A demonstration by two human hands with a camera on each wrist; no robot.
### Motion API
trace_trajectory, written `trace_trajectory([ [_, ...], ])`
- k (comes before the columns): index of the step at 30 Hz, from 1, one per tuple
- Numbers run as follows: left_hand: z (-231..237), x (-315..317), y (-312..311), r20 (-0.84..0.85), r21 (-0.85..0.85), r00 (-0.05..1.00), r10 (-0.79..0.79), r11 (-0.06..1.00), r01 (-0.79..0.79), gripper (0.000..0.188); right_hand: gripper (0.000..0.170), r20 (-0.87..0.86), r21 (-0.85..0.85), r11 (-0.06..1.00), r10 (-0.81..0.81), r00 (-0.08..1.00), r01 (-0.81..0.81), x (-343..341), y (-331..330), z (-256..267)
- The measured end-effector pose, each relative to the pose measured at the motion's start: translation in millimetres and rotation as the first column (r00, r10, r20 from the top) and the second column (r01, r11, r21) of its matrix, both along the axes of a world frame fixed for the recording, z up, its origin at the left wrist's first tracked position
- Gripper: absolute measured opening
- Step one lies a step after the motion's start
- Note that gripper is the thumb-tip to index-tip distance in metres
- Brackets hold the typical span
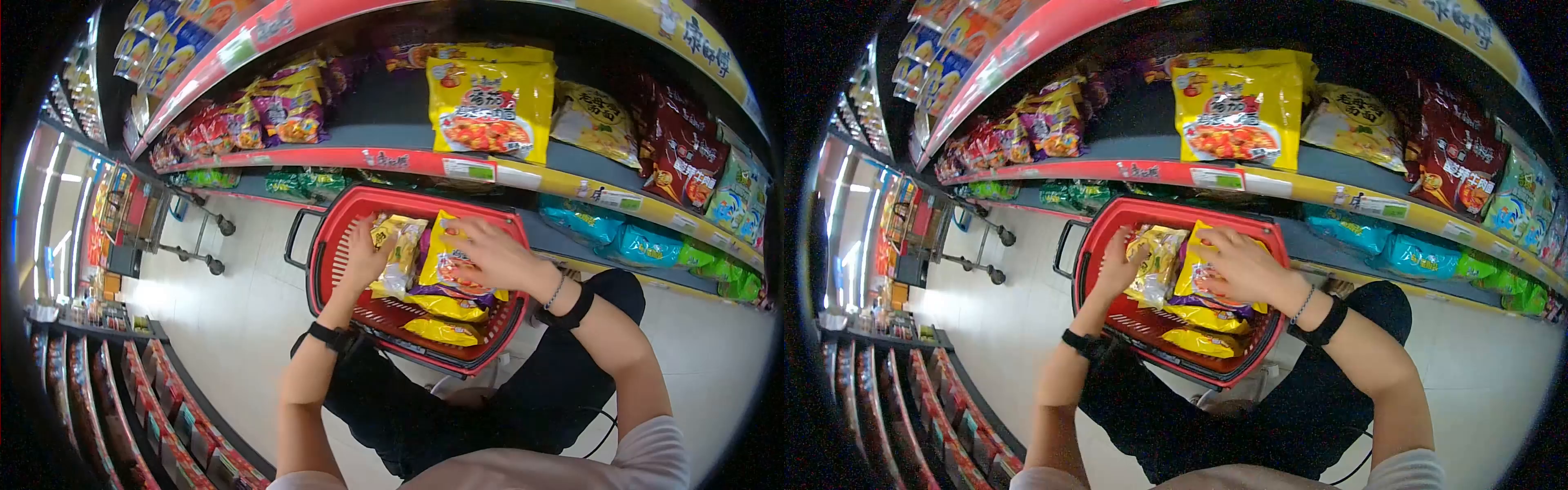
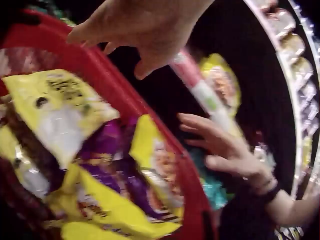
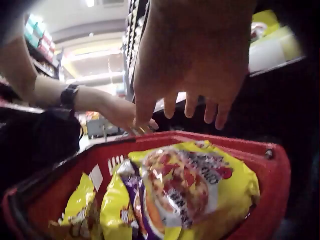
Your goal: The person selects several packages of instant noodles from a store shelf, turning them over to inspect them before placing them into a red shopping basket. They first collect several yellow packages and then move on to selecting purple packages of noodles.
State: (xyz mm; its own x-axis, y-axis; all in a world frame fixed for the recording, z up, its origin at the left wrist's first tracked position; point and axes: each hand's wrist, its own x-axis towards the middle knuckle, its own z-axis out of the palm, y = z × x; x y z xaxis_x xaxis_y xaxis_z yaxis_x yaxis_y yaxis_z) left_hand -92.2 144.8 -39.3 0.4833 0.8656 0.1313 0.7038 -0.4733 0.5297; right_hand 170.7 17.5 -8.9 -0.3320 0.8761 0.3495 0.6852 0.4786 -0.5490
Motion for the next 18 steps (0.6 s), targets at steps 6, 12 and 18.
trace_trajectory([
  [6,-51.8,-36.1,20.0,-0.188,-0.530,0.934,0.303,0.769,-0.357,0.101,0.055,0.308,-0.260,0.962,0.167,0.937,-0.086,-22.3,-17.6,-22.2],
  [12,-34.3,-49.5,26.6,-0.538,-0.486,0.821,0.194,0.724,-0.489,0.086,0.046,0.208,-0.235,0.964,0.177,0.962,-0.127,-16.2,-4.0,-24.5],
  [18,-36.9,-64.0,30.6,-0.337,-0.494,0.897,0.287,0.757,-0.428,0.067,0.040,0.202,-0.260,0.959,0.168,0.965,-0.113,-20.9,3.7,-20.6],
])
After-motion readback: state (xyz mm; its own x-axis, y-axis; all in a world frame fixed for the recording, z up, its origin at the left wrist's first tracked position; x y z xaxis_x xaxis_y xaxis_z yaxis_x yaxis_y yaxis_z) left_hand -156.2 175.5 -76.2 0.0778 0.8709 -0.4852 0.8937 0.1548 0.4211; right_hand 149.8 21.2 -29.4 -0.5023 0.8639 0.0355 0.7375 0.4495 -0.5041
